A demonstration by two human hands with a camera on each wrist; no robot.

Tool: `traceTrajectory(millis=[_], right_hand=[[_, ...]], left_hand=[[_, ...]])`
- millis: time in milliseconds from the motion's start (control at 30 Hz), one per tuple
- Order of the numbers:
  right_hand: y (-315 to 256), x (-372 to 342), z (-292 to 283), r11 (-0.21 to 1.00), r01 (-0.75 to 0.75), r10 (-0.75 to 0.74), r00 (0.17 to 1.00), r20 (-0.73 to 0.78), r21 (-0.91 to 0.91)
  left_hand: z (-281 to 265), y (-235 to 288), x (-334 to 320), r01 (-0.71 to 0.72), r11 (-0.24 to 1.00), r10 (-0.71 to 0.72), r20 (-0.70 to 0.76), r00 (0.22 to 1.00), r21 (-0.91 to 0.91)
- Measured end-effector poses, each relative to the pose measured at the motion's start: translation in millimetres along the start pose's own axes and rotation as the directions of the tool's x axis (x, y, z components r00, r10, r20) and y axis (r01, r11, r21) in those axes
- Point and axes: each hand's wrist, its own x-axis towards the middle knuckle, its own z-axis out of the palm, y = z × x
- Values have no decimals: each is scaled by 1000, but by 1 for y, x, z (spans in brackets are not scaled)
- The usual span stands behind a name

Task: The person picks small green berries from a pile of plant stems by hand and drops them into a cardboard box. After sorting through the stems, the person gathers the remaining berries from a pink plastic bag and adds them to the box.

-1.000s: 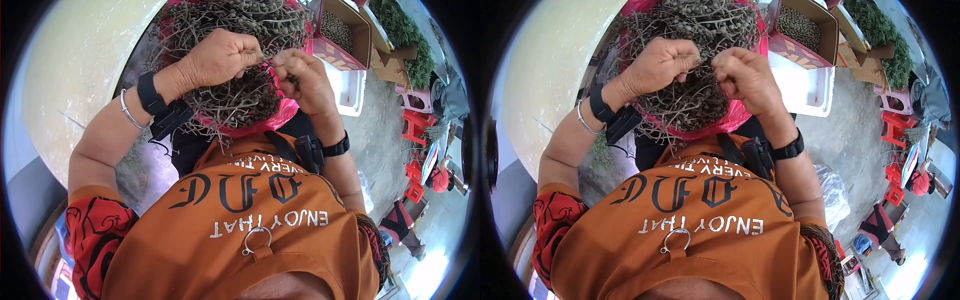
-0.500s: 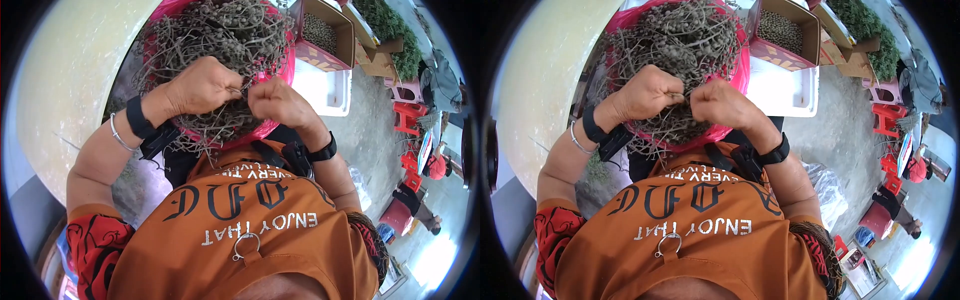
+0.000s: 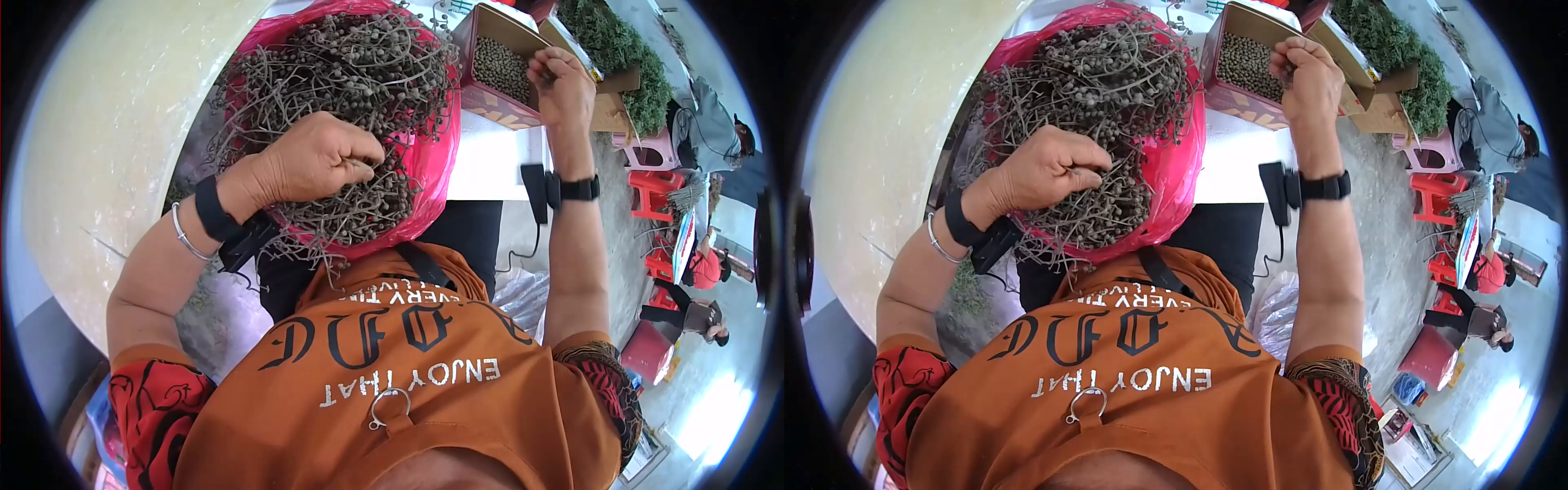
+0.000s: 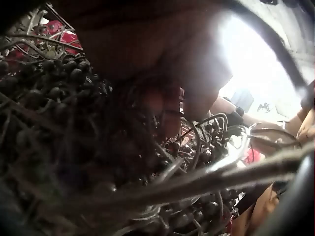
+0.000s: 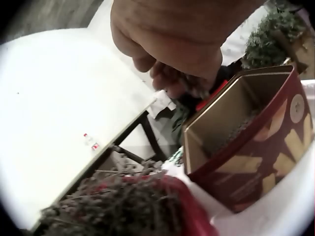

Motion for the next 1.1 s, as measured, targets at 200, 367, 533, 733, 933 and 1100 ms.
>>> traceTrajectory(millis=[200, 367, 533, 733, 933, 1100], right_hand=[[11, 6, 1, 951, 185, -181, 983, 41, -249], [22, -15, -1, 978, 113, -111, 994, -20, 175], [36, -46, -6, 936, -138, 37, 954, 296, 325], [13, -122, 45, 996, 1, 47, 859, 510, -92], [8, -140, 74, 855, 308, 53, 747, 662, -417], [18, -133, 81, 753, 343, 66, 809, 584, -562]], left_hand=[[3, -3, -3, -216, 947, 189, 134, 973, 239], [5, 2, -3, -256, 899, 208, 167, 964, 356], [8, 4, -13, -270, 849, 227, 148, 963, 454], [10, 5, -13, -331, 767, 281, 176, 943, 549], [14, 8, -10, -369, 746, 343, 155, 926, 554], [13, 6, -10, -402, 761, 394, 131, 910, 509]])
